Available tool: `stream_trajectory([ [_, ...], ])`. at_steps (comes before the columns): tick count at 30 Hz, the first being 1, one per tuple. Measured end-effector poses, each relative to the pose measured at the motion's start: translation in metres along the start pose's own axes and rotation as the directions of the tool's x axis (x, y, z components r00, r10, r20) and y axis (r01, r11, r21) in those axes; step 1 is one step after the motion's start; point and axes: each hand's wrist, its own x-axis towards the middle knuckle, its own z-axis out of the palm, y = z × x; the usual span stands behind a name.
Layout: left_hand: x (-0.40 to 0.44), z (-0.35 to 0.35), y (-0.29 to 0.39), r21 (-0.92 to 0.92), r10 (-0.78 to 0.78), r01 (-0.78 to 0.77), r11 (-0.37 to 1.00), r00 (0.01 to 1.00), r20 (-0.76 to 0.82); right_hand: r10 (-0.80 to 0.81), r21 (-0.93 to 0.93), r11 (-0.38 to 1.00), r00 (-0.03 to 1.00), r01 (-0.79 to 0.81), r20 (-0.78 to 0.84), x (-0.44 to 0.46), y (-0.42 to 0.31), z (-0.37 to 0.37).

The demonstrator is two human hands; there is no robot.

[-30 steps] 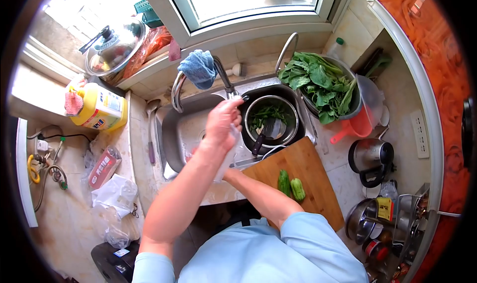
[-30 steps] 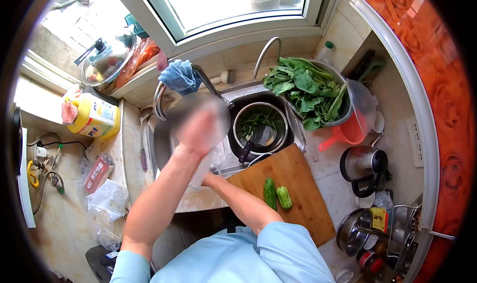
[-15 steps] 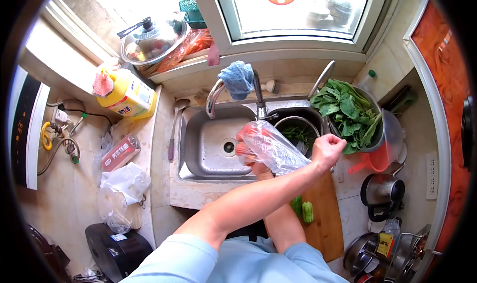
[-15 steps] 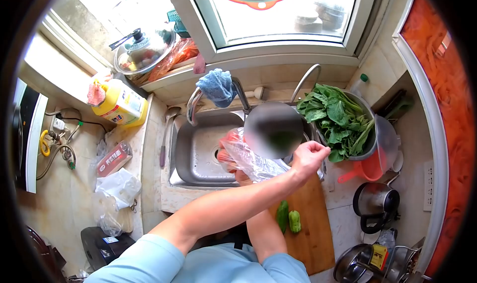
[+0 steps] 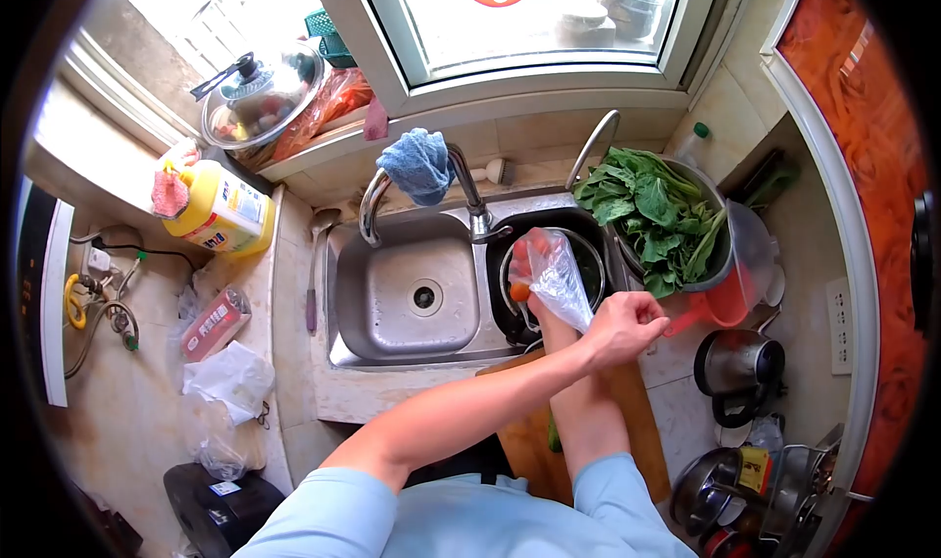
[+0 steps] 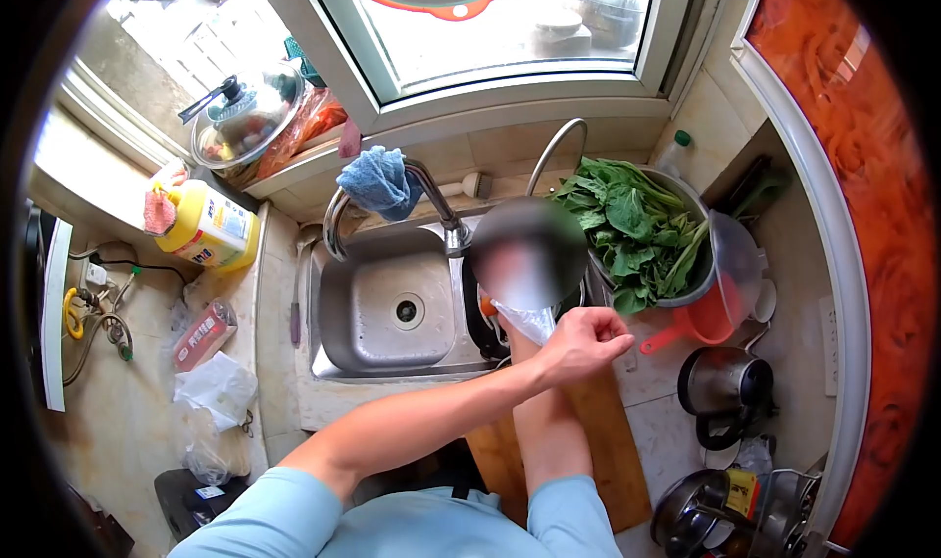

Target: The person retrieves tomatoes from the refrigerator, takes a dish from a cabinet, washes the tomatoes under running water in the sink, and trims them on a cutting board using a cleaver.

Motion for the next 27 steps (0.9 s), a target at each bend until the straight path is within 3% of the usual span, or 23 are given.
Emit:
stream_trajectory([
  [4, -0.010, -0.019, -0.023, 0.062, 0.051, -0.049, 0.997, 0.999, -0.019, -0.076, -0.361, 0.928, 0.996, 0.088, 0.046, 0.011, 0.000, -0.015],
  [7, -0.026, -0.042, -0.020, 0.090, 0.042, -0.037, 0.995, 0.997, -0.057, -0.132, -0.504, 0.849, 0.987, 0.158, 0.087, 0.023, 0.002, -0.022],
  [10, -0.038, -0.065, -0.039, 0.058, 0.105, -0.094, 0.994, 0.967, -0.232, -0.182, -0.584, 0.781, 0.975, 0.220, 0.125, 0.033, 0.006, -0.027],
  [12, -0.030, -0.087, -0.097, -0.041, 0.097, -0.125, 0.991, 0.907, -0.410, -0.221, -0.623, 0.737, 0.964, 0.263, 0.145, 0.039, 0.007, -0.032],
  [14, -0.027, -0.125, -0.107, -0.122, -0.051, -0.015, 0.992, 0.855, -0.515, -0.243, -0.651, 0.709, 0.960, 0.272, 0.137, 0.041, 0.006, -0.034],
  [16, -0.007, -0.163, -0.139, 0.160, -0.021, 0.149, 0.976, 0.791, -0.612, -0.195, -0.673, 0.716, 0.979, 0.186, 0.064, 0.040, -0.006, -0.026],
  [18, 0.015, -0.176, -0.139, 0.037, -0.071, 0.115, 0.993, 0.799, -0.597, -0.222, -0.685, 0.694, 0.971, 0.221, 0.089, 0.039, -0.008, -0.029],
  [19, 0.030, -0.180, -0.152, 0.007, 0.008, -0.005, 1.000, 0.835, -0.550, -0.223, -0.738, 0.643, 0.972, 0.205, 0.076, 0.038, -0.016, -0.028],
  [22, 0.047, -0.202, -0.134, -0.131, -0.201, 0.168, 0.977, 0.929, -0.312, -0.230, -0.856, 0.497, 0.973, 0.145, 0.032, 0.035, -0.040, -0.022],
  [23, 0.047, -0.197, -0.122, -0.099, -0.152, 0.125, 0.987, 0.930, -0.334, -0.217, -0.861, 0.493, 0.976, 0.124, 0.016, 0.035, -0.044, -0.024],
  [26, 0.053, -0.193, -0.113, -0.012, -0.159, 0.160, 0.987, 0.959, -0.236, -0.048, -0.649, 0.760, 0.996, -0.012, -0.075, 0.037, -0.034, -0.033],
  [27, 0.058, -0.193, -0.118, 0.082, -0.084, 0.114, 0.990, 0.950, -0.301, 0.102, -0.426, 0.894, 0.988, -0.141, -0.112, 0.036, -0.031, -0.035],
])
